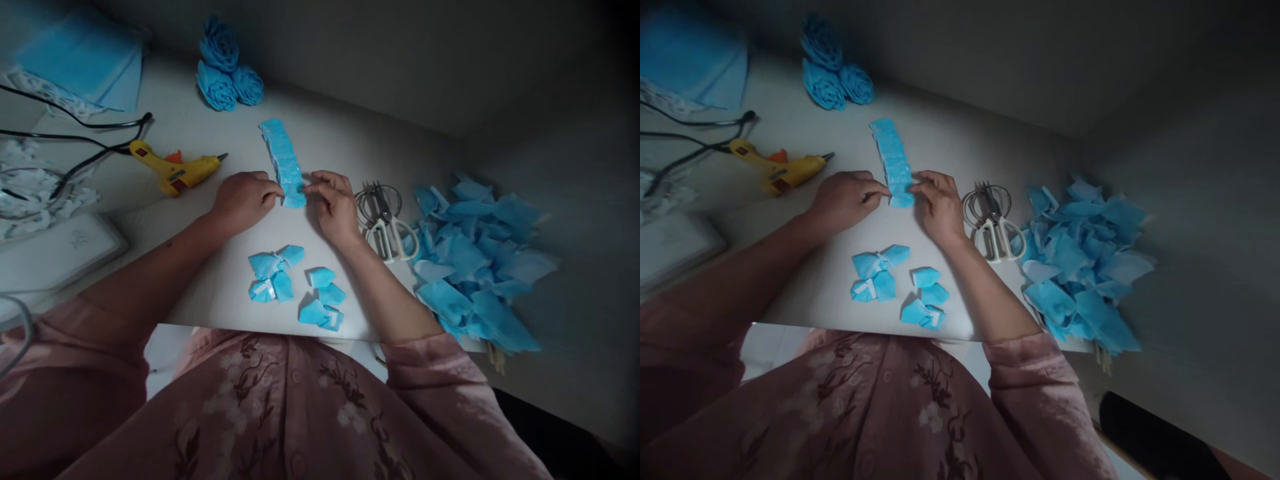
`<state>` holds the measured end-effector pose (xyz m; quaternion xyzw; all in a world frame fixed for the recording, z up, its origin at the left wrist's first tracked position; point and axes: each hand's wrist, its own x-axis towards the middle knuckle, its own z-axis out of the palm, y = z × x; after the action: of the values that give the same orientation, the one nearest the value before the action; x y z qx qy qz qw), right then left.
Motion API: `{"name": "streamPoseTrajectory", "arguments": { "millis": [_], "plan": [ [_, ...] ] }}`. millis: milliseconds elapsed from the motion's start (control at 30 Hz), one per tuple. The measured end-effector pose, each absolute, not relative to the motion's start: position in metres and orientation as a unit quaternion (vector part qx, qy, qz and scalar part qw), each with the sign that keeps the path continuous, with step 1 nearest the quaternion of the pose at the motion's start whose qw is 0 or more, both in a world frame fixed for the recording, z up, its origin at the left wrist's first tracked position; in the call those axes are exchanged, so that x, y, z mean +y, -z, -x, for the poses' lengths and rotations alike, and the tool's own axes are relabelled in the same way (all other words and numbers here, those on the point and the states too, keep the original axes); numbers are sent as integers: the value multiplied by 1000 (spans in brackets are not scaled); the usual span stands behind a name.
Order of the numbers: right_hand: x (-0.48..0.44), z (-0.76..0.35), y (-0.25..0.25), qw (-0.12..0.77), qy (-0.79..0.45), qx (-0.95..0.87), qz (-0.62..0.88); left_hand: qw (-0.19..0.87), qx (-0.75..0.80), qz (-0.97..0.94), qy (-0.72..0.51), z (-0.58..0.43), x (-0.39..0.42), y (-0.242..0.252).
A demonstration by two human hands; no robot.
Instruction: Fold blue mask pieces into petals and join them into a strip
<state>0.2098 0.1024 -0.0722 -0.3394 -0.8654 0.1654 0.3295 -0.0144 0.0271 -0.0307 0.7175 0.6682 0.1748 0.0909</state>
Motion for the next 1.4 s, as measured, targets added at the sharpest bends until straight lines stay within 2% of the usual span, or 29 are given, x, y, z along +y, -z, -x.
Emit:
{"name": "streamPoseTrajectory", "arguments": {
  "millis": [267,433,633,800,1000,1233,1400],
  "plan": [
    [95,-203,63,267,-149,-889,341,85,684,-702,-177,5,27,30],
    [95,-201,65,273,-148,-885,347,77,698,-689,-177,1,30,32],
    [98,-204,66,341,-149,-861,348,83,696,-694,-165,1,29,29],
    [95,-202,64,313,-140,-882,322,82,693,-692,-183,2,29,31],
    [91,-198,60,246,-132,-888,366,84,679,-696,-218,5,32,38],
    [96,-205,56,300,-136,-861,389,78,675,-697,-230,6,32,42],
    [92,-199,59,265,-116,-885,364,80,672,-701,-226,6,32,41]
  ]
}}
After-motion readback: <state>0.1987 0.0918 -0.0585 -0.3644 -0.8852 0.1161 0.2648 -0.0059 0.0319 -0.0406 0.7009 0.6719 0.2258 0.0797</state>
